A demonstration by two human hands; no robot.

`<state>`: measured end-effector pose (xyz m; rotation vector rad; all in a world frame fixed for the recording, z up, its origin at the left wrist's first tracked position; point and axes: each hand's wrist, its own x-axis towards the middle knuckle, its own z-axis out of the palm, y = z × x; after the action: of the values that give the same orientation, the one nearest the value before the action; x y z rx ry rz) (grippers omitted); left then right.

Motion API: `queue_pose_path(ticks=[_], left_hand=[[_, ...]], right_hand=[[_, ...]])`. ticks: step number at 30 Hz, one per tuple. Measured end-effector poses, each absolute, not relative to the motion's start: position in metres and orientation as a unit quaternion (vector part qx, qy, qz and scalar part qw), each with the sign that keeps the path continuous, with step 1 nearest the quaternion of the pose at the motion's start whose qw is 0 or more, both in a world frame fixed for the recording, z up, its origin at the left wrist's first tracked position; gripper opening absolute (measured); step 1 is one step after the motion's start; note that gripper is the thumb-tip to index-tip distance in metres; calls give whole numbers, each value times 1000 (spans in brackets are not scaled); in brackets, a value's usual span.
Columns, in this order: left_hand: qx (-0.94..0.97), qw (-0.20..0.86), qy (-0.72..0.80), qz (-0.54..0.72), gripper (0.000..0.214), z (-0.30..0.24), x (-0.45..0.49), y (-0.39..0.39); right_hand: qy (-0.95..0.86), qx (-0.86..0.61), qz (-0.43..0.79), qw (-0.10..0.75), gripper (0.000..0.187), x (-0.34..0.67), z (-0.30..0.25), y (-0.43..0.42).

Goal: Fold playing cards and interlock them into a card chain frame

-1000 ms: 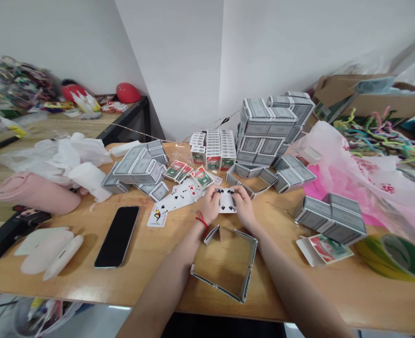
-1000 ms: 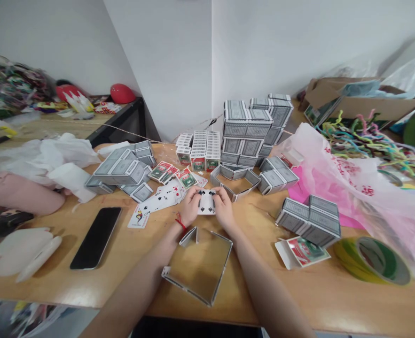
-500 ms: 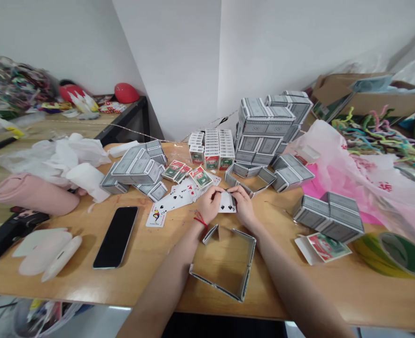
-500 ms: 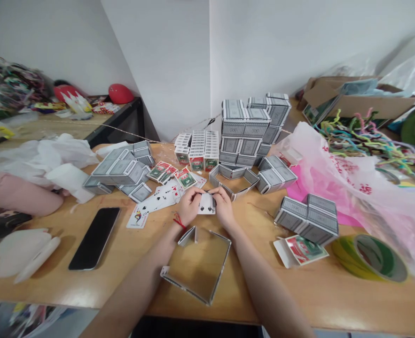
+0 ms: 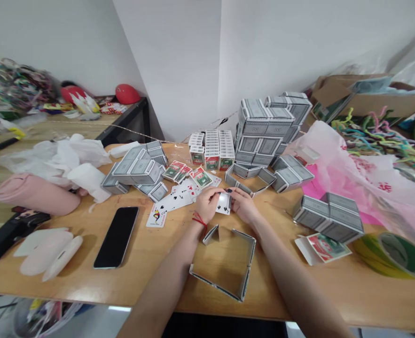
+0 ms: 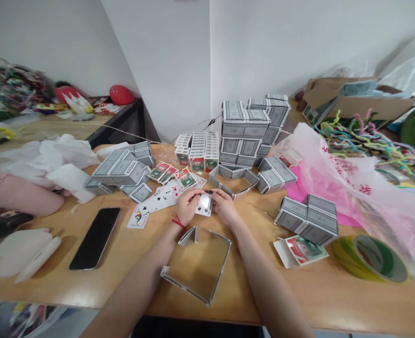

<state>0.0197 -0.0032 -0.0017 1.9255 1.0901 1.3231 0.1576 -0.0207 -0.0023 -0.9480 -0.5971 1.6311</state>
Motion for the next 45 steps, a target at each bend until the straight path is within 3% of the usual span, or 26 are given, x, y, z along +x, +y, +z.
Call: queue_pose_path(ticks=[7, 16, 25, 45], left_hand=[[734, 265, 390, 488, 23, -2, 19, -5], [677, 351, 436, 478, 24, -4, 21, -3], [689, 333, 456, 454, 20, -4, 25, -3], [623, 462, 419, 472, 20, -6, 21, 5]], right_hand=[[-259, -374, 729, 511, 21, 170, -7, -21], [-315, -448, 604, 579, 28, 157, -19, -17], [-410, -485, 521, 570, 28, 156, -26, -17], [-469, -499, 458, 567, 21, 160, -16, -21]])
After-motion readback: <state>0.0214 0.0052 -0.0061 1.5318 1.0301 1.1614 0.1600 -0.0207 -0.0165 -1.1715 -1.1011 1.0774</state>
